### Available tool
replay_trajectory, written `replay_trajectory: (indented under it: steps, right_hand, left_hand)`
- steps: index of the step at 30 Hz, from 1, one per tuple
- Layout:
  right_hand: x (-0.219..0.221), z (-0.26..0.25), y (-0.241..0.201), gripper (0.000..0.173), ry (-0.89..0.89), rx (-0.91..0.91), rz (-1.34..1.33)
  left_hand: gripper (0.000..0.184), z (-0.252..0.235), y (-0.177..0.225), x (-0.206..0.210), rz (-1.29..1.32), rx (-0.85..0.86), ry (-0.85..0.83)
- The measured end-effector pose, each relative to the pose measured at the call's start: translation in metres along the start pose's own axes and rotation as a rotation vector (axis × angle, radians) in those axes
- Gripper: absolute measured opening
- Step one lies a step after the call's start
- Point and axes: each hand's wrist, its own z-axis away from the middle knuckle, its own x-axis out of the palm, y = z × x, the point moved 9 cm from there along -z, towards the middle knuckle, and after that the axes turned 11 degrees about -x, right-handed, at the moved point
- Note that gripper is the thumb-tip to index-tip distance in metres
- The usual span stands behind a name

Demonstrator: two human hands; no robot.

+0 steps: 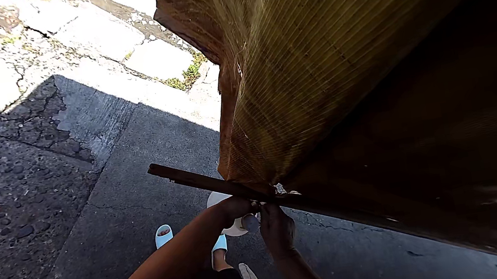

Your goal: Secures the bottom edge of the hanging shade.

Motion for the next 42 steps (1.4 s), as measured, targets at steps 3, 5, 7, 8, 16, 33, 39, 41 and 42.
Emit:
replay_trajectory:
  steps: [3, 5, 7, 8, 16, 33, 39, 41, 42]
  right_hand:
    - [-0.004, 0.0, 0.009, 0.016, 0.046, 0.044, -0.095]
    - [-0.008, -0.002, 0.008, 0.013, 0.06, 0.052, -0.108]
    - [-0.01, -0.005, 0.003, 0.016, 0.055, 0.048, -0.123]
    - [-0.009, -0.006, 0.001, 0.018, 0.045, 0.052, -0.134]
    - [0.003, -0.019, 0.008, 0.012, -0.013, 0.239, -0.311]
    - [0.015, -0.003, 0.021, 0.013, -0.171, 1.24, -0.88]
    - [0.014, 0.004, 0.002, 0.026, -0.591, 1.342, -1.059]
    - [0.012, 0.004, -0.007, 0.029, -0.609, 1.353, -1.088]
    - [0.011, 0.003, -0.011, 0.03, -0.603, 1.344, -1.101]
  left_hand:
    - [0.017, -0.002, 0.002, -0.002, 0.075, 0.006, 0.005]
    - [0.019, -0.006, 0.003, -0.002, 0.097, 0.007, 0.009]
    - [0.02, -0.01, 0.005, -0.003, 0.094, -0.004, 0.02]
    - [0.02, -0.011, 0.006, -0.005, 0.085, -0.011, 0.026]
    - [0.025, -0.013, 0.015, -0.015, 0.048, -0.056, 0.073]
    - [0.027, -0.041, 0.004, -0.015, 0.069, 0.369, 0.07]
    - [0.027, -0.044, -0.003, -0.014, 0.066, 0.393, 0.225]
    - [0.025, -0.044, -0.005, -0.013, 0.11, 0.408, 0.233]
    - [0.025, -0.044, -0.006, -0.012, 0.125, 0.42, 0.23]
